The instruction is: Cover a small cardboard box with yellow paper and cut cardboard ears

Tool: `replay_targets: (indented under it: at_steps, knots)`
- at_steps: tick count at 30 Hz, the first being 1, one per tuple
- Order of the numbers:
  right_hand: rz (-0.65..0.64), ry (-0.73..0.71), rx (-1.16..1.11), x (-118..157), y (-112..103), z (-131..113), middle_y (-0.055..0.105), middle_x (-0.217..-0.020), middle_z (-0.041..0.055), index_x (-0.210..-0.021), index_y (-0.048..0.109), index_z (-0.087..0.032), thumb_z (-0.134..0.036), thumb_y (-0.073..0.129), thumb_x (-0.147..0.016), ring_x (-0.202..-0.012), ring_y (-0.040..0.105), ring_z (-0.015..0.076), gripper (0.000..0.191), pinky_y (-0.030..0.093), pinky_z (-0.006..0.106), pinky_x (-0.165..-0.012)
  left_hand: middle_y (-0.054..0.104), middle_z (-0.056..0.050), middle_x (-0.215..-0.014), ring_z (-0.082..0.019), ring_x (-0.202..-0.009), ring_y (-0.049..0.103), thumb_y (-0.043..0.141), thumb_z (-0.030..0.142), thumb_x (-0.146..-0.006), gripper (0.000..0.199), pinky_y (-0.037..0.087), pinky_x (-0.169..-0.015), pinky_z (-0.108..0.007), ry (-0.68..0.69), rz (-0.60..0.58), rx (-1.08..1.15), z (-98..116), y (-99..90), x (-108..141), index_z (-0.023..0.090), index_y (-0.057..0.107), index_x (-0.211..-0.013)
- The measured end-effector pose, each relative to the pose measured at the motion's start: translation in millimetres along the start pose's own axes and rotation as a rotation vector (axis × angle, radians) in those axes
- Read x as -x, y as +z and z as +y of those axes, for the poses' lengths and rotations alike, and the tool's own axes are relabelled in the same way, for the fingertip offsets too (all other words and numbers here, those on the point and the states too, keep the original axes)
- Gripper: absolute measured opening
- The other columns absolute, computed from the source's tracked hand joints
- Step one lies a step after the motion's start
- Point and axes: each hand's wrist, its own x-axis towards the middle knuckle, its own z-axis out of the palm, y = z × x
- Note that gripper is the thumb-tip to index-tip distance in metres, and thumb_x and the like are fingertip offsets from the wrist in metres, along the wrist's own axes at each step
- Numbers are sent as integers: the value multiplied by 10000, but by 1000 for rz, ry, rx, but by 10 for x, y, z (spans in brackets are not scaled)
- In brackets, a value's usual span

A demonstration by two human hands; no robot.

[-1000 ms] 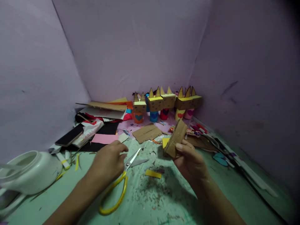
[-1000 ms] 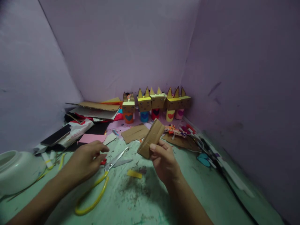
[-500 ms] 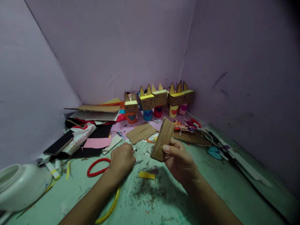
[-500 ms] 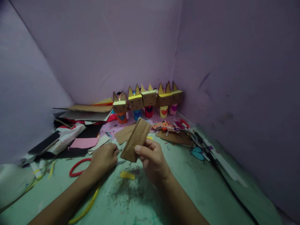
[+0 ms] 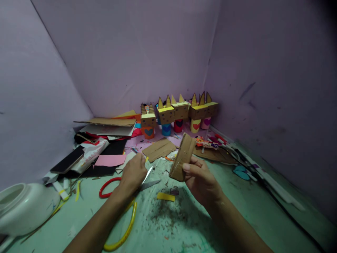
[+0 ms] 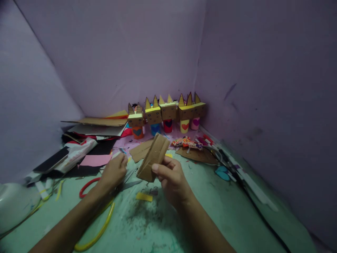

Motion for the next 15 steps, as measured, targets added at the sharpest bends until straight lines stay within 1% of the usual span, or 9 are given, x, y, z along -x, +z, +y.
replay_targets:
  at_steps: [2,4,7,8,9,11,12,13,15]
  knots:
    - [8,-4,-6,-2,2,-5,671,-639,24,-767,710,-154,-249,707,-528,-560,570,161,257,468,295,-583,572,-46,-717,-170,-670,519,244,261,-861,280,353,-570,-265,1,18,52,-110,-222,32,189,475,-720]
    - [9,-8,-7,-2,5,-5,684,-675,31,-777,710,-154,-246,706,-529,-590,582,169,264,472,297,-595,513,0,-577,-127,-562,461,294,369,-839,351,348,-528,-230,76,-67,134,-333,-538,132,192,431,-569]
    - [9,-9,3,0,14,10,693,-706,38,-786,709,-155,-244,704,-535,-619,591,177,267,474,300,-609,523,21,-524,-81,-525,440,410,412,-770,396,363,-548,-199,348,-535,456,-764,-1023,350,153,512,-488]
    - [8,-8,7,2,18,17,695,-712,41,-780,708,-155,-246,705,-534,-624,591,181,263,475,305,-613,567,30,-580,-76,-579,470,455,392,-739,345,379,-599,-203,391,-555,529,-884,-1137,417,137,566,-533]
    - [9,-8,12,4,22,23,697,-717,46,-773,706,-153,-250,707,-532,-626,593,185,260,476,310,-617,610,38,-697,-85,-671,504,449,373,-741,303,390,-658,-226,366,-475,583,-974,-1212,473,131,617,-670]
    - [15,-12,22,6,32,31,700,-723,54,-763,704,-148,-255,711,-528,-630,597,192,258,478,320,-624,622,40,-980,-142,-878,532,432,316,-760,337,412,-743,-265,183,-210,541,-1051,-1225,553,206,587,-1038]
    - [21,-13,24,6,37,32,701,-722,56,-764,704,-147,-254,712,-526,-628,599,193,262,479,321,-625,618,33,-1004,-152,-907,539,459,303,-759,374,423,-763,-270,129,-146,474,-1041,-1167,583,236,547,-1117]
    - [25,-14,22,5,41,30,703,-721,55,-770,705,-146,-250,712,-525,-626,603,193,267,481,320,-628,631,21,-949,-153,-864,559,489,309,-753,392,443,-742,-265,117,-140,389,-1006,-1075,613,249,538,-1137]
    - [20,-9,4,1,49,23,708,-721,53,-782,710,-148,-239,707,-527,-628,612,193,271,485,314,-631,644,-12,-951,-177,-851,590,530,261,-715,473,478,-744,-281,190,-256,239,-891,-828,688,268,505,-1188]
